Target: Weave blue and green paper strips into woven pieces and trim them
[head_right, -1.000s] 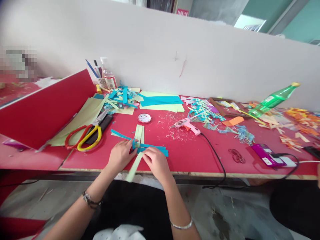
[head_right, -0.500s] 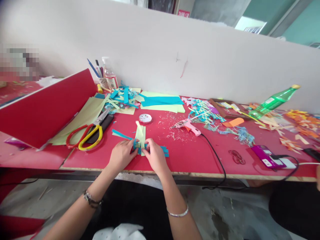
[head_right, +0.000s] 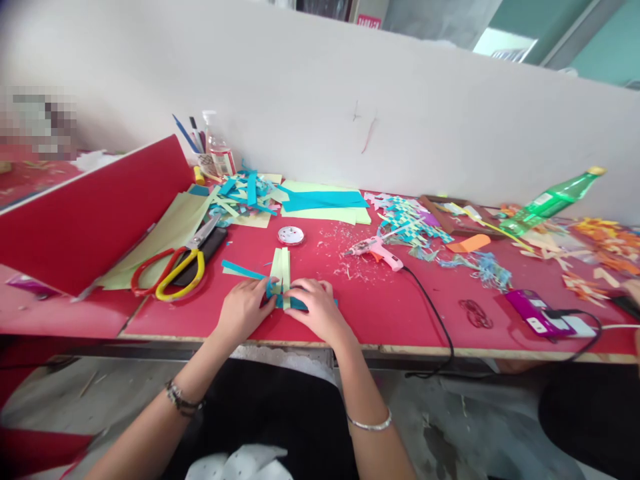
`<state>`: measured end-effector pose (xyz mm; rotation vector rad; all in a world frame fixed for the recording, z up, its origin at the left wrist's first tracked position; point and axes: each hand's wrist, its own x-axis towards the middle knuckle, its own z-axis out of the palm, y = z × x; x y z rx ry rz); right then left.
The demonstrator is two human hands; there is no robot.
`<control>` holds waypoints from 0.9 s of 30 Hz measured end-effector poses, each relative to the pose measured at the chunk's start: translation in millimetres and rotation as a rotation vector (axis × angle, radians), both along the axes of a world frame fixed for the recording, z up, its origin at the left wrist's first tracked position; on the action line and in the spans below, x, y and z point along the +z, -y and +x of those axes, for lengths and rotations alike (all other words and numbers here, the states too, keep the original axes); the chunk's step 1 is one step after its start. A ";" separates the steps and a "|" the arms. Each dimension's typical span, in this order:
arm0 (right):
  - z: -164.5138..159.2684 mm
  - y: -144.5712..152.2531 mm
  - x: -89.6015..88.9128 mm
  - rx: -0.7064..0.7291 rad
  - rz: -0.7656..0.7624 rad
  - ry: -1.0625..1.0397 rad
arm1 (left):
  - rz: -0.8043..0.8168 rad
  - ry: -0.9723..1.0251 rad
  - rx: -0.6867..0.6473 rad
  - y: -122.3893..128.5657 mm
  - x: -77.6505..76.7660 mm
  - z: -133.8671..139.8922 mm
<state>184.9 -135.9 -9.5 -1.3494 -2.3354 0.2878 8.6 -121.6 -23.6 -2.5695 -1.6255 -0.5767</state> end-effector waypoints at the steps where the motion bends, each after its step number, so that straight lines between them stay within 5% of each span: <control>1: -0.9 -0.9 -0.3 -0.006 0.000 -0.004 | 0.009 0.003 -0.005 0.0 -0.3 -0.2; 16: 1.8 -6.7 -1.7 0.068 -0.077 -0.153 | -0.072 0.177 -0.072 10.2 8.7 -3.7; 27: 3.5 -10.1 -4.6 0.080 -0.113 -0.161 | -0.101 0.231 -0.131 8.0 -0.9 -9.0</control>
